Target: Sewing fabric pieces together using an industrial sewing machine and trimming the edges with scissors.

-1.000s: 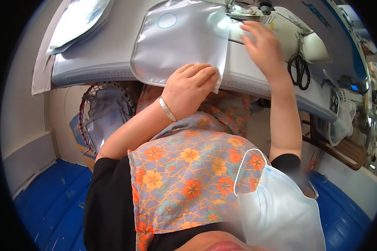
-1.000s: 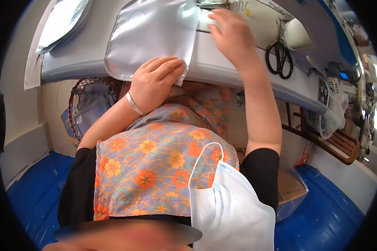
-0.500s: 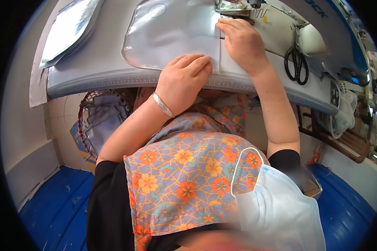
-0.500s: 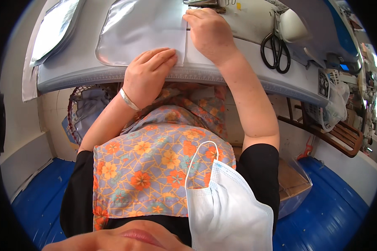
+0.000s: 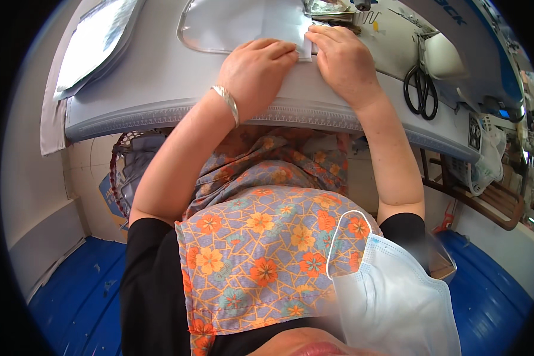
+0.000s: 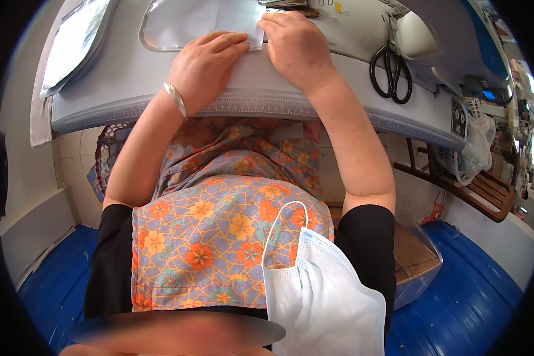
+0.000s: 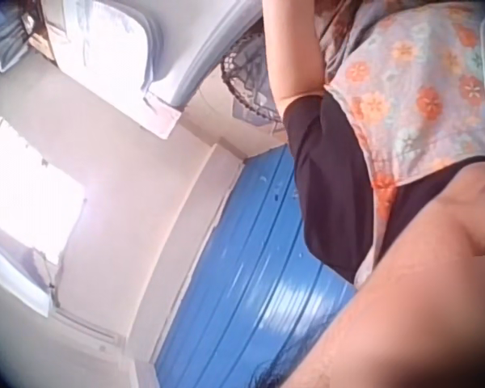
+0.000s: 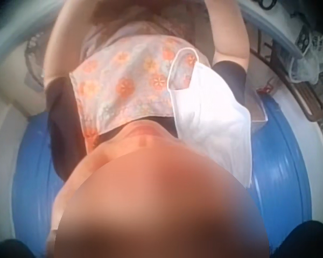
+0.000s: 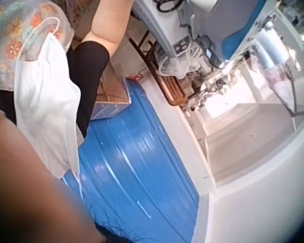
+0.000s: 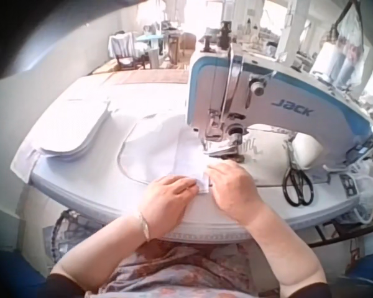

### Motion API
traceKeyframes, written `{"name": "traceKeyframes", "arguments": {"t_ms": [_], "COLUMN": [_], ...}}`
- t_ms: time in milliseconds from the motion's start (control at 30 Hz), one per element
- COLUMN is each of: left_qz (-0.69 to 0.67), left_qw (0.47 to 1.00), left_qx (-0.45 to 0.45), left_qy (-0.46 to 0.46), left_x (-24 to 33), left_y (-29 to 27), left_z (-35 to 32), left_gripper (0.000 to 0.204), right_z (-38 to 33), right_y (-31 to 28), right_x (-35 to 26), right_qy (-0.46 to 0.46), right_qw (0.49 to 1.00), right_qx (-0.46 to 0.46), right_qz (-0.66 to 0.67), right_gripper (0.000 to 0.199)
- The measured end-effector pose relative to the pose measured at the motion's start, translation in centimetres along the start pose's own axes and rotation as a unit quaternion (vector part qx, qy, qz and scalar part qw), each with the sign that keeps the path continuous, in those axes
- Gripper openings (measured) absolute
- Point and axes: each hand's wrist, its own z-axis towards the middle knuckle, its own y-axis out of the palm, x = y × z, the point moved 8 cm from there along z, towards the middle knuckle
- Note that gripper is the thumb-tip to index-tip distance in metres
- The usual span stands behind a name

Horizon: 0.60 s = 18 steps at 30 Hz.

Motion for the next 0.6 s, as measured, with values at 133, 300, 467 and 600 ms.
{"name": "traceKeyframes", "arguments": {"t_ms": [133, 300, 467, 600], "left_qz": [0.017, 0.027, 0.032, 0.014], "left_qw": [1.0, 0.999, 0.999, 0.999], "left_qx": [-0.017, -0.019, -0.019, -0.033], "left_qy": [0.01, 0.017, 0.007, 0.023], "left_x": [-1.3, -2.8, -4.3, -4.9], "left_y": [0.4, 1.1, 2.1, 2.2], "left_z": [1.5, 2.9, 4.5, 5.8], "left_gripper": [0.031, 0.028, 0.027, 0.022], "right_z": [0.0, 0.0, 0.2, 0.5], "right_y": [0.1, -0.2, -0.3, -0.1], "right_x": [-0.1, -0.3, -0.2, 0.1], "right_qy": [-0.005, 0.001, 0.015, 0.023], "right_qw": [1.0, 1.0, 1.0, 0.999], "right_qx": [-0.005, -0.004, -0.005, -0.017], "right_qz": [-0.009, -0.02, -0.018, -0.021], "right_gripper": [0.028, 0.027, 0.026, 0.025]}}
